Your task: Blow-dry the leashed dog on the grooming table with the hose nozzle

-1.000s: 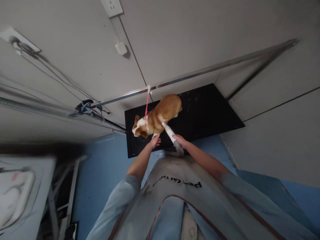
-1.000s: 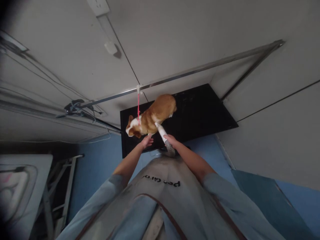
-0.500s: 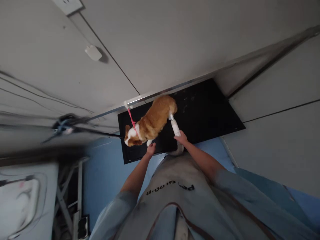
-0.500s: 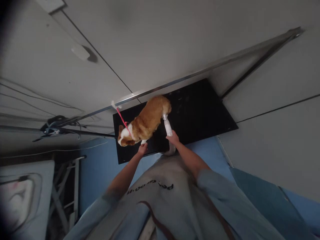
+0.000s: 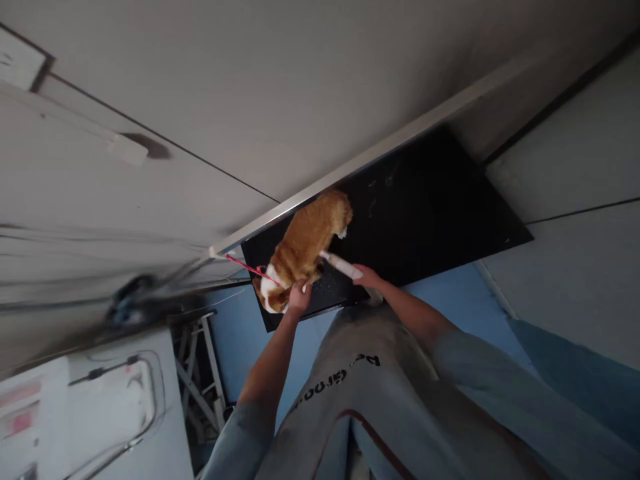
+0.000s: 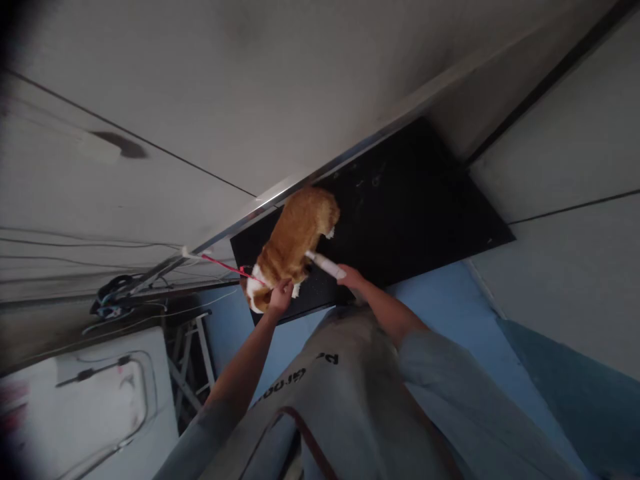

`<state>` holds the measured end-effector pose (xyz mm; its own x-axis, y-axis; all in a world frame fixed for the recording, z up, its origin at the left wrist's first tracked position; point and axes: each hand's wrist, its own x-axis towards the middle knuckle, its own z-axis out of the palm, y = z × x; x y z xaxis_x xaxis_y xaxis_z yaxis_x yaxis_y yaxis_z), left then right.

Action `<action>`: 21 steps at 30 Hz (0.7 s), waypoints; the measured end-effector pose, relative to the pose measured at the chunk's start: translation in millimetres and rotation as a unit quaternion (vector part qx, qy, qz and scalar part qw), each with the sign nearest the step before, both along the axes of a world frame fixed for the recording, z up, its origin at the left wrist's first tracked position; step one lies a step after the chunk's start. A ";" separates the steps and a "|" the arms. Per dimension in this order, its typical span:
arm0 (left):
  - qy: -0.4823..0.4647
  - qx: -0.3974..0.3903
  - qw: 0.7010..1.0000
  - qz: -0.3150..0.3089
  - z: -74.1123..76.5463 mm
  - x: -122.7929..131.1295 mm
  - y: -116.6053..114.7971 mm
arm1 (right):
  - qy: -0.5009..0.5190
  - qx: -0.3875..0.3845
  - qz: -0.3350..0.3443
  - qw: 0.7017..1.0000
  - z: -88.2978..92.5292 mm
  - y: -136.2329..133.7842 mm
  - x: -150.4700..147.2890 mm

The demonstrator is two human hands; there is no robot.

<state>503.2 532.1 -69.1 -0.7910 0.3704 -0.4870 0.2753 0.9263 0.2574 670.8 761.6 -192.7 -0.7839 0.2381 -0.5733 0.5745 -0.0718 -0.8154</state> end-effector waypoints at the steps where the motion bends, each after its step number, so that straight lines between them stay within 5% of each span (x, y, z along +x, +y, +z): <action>1: 0.005 0.001 1.000 -0.029 -3.2 -6.3 11.2 | -0.002 0.002 -0.012 1.000 -3.4 -0.8 -0.4; 5: 0.033 -0.023 0.987 -0.152 -17.9 -36.9 53.3 | -0.024 0.002 -0.021 0.999 -13.8 -20.7 5.5; 10: 0.058 -0.100 0.983 -0.139 -43.9 -65.5 86.4 | -0.070 0.026 -0.044 0.996 -15.8 -77.1 19.1; 14: 0.082 -0.182 0.974 -0.105 -64.5 -80.7 88.0 | -0.078 0.041 -0.060 0.994 -19.4 -118.0 15.5; 21: 0.124 -0.233 0.951 -0.162 -76.7 -125.6 69.0 | -0.078 0.043 -0.101 0.991 -30.4 -154.8 4.1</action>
<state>377.6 601.1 -145.8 -0.7845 0.4039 -0.4706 0.5640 0.7801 -0.2706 674.9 606.9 -223.1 -0.6181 0.4346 -0.6550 0.6758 -0.1318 -0.7252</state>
